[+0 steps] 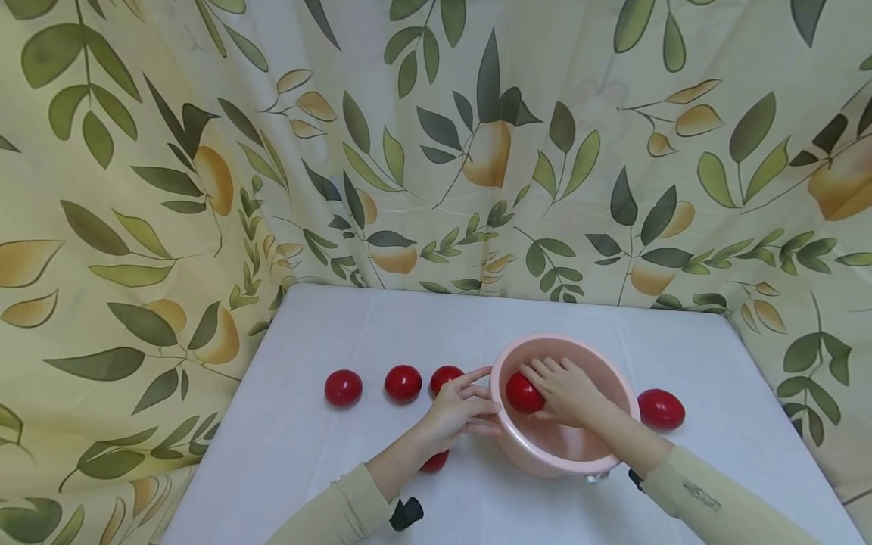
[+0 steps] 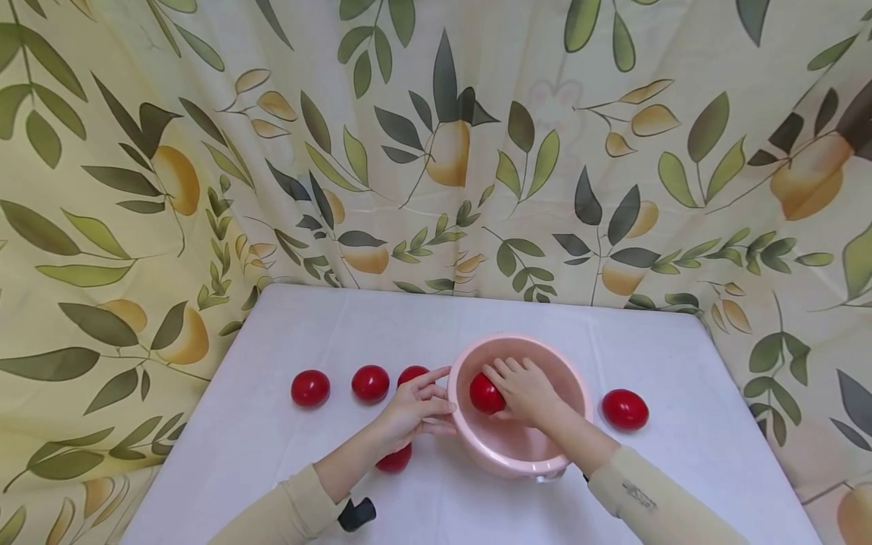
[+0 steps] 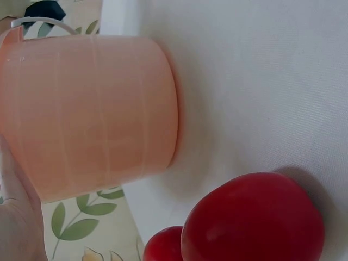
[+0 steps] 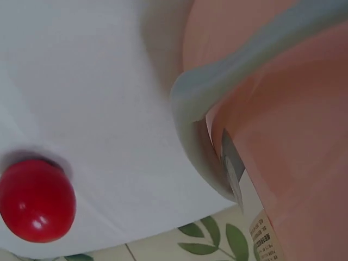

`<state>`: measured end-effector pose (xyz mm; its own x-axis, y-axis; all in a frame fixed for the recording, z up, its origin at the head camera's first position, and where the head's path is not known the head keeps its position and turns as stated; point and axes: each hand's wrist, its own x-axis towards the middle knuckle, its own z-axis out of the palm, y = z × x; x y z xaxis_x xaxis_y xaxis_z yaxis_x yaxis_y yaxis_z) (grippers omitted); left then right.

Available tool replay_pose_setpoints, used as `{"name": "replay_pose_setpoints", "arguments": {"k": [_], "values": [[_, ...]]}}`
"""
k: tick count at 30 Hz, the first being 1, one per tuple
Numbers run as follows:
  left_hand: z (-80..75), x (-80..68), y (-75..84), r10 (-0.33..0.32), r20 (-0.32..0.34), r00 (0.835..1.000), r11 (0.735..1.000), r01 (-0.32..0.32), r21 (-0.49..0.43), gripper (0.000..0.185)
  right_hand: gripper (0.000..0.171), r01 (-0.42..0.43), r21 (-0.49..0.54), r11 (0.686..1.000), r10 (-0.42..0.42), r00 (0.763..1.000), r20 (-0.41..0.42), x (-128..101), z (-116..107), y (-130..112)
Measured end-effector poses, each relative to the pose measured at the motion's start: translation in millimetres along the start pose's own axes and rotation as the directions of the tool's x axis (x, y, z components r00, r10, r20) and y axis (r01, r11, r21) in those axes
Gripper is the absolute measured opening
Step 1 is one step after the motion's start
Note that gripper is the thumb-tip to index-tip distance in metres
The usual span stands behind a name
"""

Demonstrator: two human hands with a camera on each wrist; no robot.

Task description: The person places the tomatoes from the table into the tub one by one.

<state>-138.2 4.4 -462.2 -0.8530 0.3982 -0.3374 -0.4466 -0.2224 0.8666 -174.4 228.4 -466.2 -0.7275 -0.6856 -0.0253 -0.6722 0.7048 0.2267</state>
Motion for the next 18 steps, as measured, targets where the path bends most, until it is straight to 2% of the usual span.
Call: {"name": "replay_pose_setpoints", "arguments": {"k": [5, 11, 18], "values": [[-0.4, 0.6, 0.3, 0.003, 0.004, 1.000, 1.000, -0.003, 0.000, 0.058, 0.076, 0.056, -0.091, 0.994, -0.056, 0.998, 0.002, 3.5, 5.8, -3.3], [1.2, 1.2, 0.0, -0.006, -0.001, 1.000, 1.000, 0.006, -0.009, 0.058, 0.075, 0.063, -0.098, 0.993, -0.060, 0.998, 0.031, 2.4, 9.2, -5.0], [0.1, 0.1, 0.3, -0.003, -0.001, 1.000, 1.000, 0.003, 0.003, 0.058, 0.071, 0.082, -0.155, 0.985, -0.072, 0.995, 0.064, 3.5, 9.5, -5.9]]}}
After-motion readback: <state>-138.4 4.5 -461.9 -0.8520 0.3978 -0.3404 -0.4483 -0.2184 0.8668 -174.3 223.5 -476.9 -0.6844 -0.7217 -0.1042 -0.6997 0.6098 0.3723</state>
